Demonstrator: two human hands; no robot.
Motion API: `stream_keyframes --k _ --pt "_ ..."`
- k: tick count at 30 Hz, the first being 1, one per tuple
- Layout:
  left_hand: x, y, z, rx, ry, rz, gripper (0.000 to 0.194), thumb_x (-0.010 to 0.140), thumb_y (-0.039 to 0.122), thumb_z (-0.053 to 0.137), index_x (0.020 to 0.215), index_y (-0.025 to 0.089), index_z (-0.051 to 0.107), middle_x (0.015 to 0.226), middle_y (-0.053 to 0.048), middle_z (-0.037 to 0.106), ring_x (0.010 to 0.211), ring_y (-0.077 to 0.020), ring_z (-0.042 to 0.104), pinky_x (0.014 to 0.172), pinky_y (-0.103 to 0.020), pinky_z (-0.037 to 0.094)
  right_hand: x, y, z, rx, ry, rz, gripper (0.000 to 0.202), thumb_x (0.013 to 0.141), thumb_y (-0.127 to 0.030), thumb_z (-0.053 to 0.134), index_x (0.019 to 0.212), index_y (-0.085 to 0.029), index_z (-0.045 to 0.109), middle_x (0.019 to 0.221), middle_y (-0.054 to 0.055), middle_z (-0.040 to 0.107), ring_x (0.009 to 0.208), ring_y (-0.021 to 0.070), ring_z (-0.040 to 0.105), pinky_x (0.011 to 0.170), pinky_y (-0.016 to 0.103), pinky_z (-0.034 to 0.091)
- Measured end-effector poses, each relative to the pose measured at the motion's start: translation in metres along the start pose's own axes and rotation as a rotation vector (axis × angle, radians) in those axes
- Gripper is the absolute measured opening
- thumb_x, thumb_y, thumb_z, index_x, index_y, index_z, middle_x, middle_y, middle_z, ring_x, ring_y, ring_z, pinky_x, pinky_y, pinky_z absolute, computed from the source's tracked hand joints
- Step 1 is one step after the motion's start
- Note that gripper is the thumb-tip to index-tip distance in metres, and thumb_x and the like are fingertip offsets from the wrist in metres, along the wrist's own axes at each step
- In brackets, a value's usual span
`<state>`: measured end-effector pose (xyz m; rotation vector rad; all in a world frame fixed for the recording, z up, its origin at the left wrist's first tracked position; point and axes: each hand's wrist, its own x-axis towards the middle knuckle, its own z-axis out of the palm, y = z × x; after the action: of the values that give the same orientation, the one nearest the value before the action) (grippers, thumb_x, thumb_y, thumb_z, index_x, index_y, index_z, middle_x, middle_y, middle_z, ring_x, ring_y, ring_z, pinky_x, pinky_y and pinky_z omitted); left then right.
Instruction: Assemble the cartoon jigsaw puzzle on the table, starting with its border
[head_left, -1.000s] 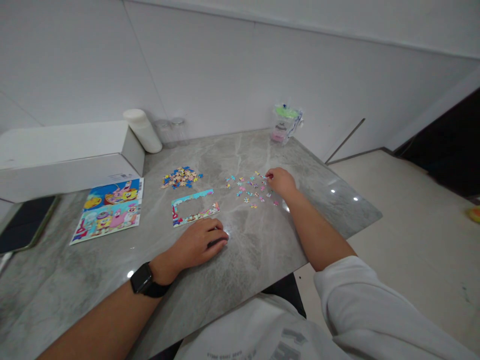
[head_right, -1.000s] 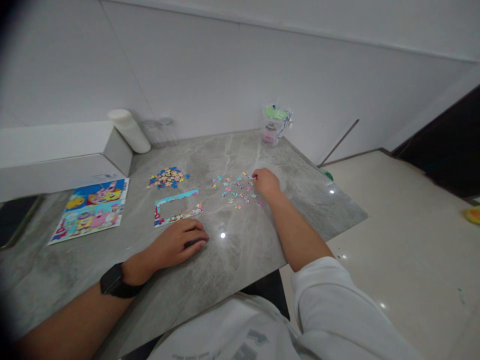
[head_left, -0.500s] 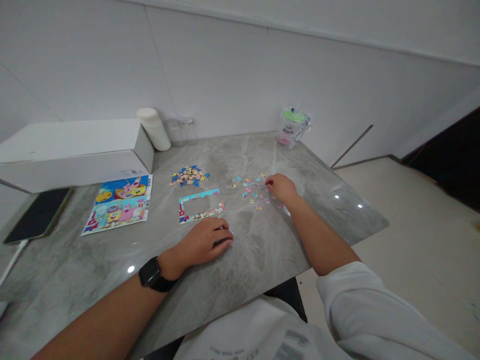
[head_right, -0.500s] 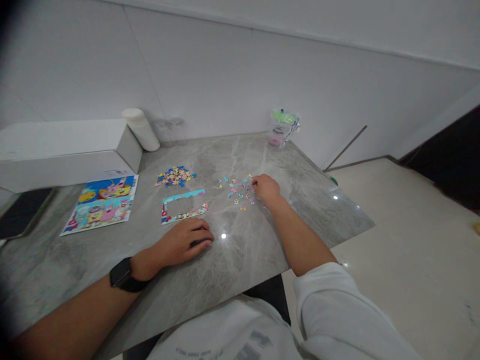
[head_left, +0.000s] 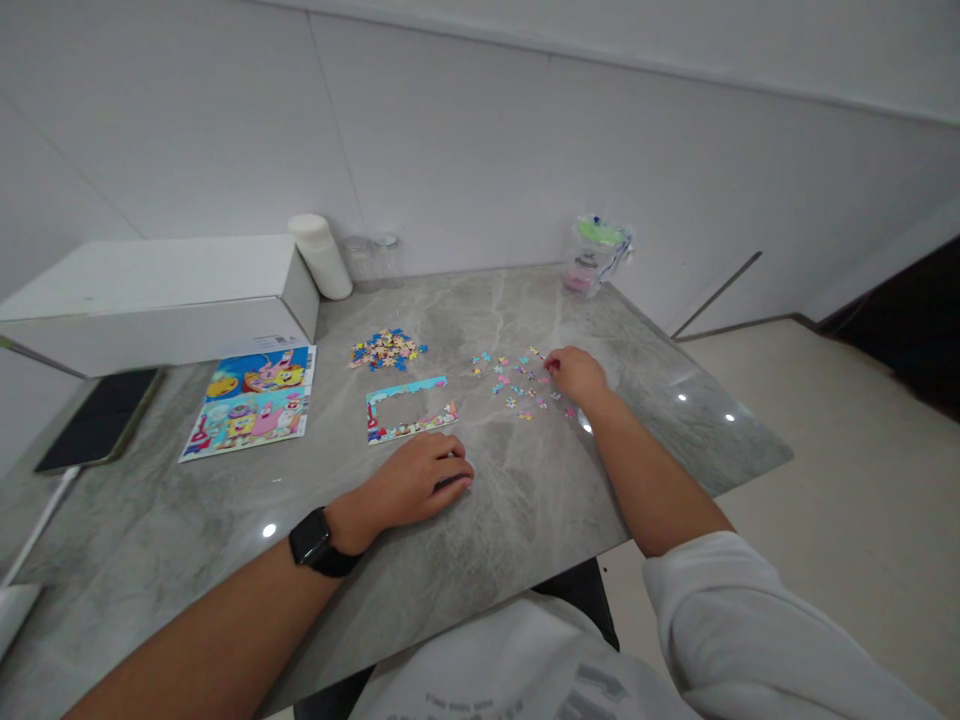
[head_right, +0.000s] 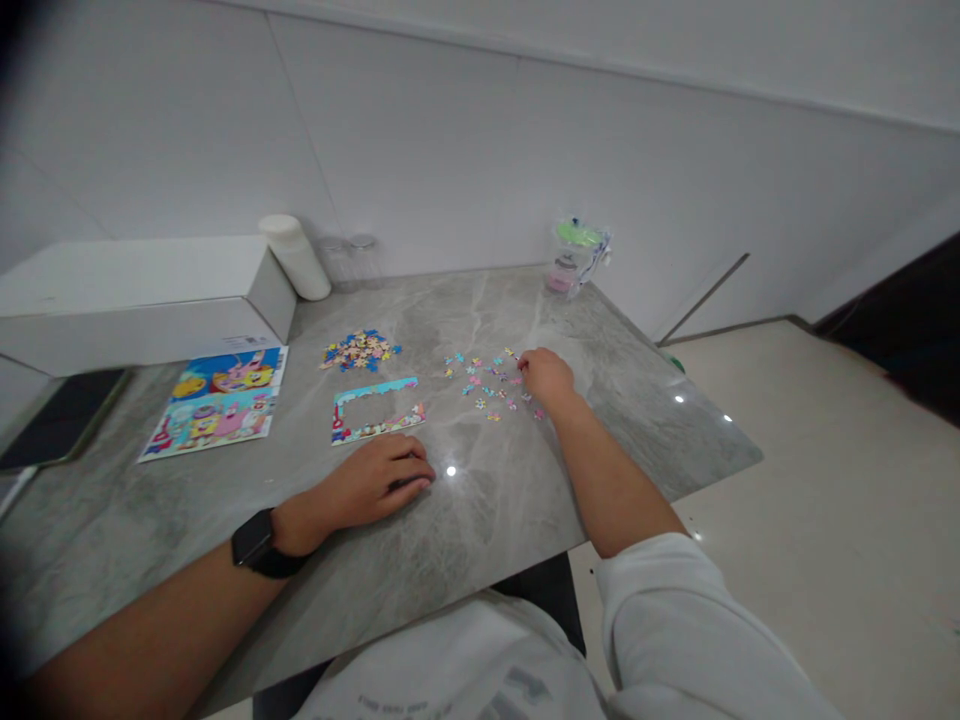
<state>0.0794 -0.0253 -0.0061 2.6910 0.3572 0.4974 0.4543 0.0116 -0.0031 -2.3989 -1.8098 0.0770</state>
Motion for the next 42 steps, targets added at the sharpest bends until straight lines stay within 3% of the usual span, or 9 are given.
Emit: stream_keyframes --k 4,14,27,36,42 --pt "0.000 0.000 0.000 0.000 -0.006 -0.004 0.021 0.107 0.031 0.057 0.110 0.022 0.077 0.109 -0.007 0.071 0.098 -0.0204 0.067 0.091 -0.036 0.050 0.000 -0.003 0.002 0.024 0.024 -0.080 0.022 0.097 -0.023 0.065 0.111 -0.023 0.083 0.115 0.012 0.078 0.106 0.0252 0.070 0.090 0.033 0.052" --pt "0.001 0.002 -0.001 0.005 0.004 -0.005 0.024 0.108 0.033 0.056 0.110 0.022 0.078 0.109 -0.008 0.072 0.099 -0.0210 0.067 0.091 -0.037 0.051 -0.014 -0.040 0.008 0.107 -0.027 -0.514 0.021 0.102 -0.026 0.066 0.115 -0.024 0.082 0.111 0.008 0.075 0.104 0.0210 0.070 0.092 0.029 0.050" --pt "0.000 0.001 0.001 0.015 0.004 -0.006 0.025 0.108 0.034 0.055 0.109 0.022 0.078 0.108 -0.008 0.072 0.099 -0.0212 0.067 0.092 -0.038 0.052 -0.019 -0.049 0.014 0.210 -0.067 -0.698 0.026 0.100 -0.018 0.066 0.119 -0.024 0.083 0.113 0.009 0.074 0.109 0.0208 0.068 0.096 0.030 0.050" --pt "0.000 0.003 -0.001 0.008 0.002 -0.005 0.026 0.109 0.034 0.054 0.110 0.022 0.078 0.107 -0.008 0.072 0.099 -0.0211 0.067 0.092 -0.038 0.052 -0.010 -0.029 -0.002 0.207 0.072 -0.390 0.028 0.098 -0.019 0.063 0.121 -0.023 0.080 0.109 0.008 0.075 0.096 0.0200 0.067 0.093 0.031 0.049" --pt "0.000 0.002 0.000 0.012 0.003 0.006 0.026 0.109 0.033 0.053 0.110 0.022 0.077 0.108 -0.008 0.072 0.099 -0.0205 0.066 0.091 -0.037 0.051 -0.008 -0.011 -0.016 0.222 0.133 -0.329 0.024 0.096 -0.019 0.063 0.113 -0.021 0.080 0.107 0.009 0.076 0.090 0.0201 0.065 0.091 0.032 0.048"
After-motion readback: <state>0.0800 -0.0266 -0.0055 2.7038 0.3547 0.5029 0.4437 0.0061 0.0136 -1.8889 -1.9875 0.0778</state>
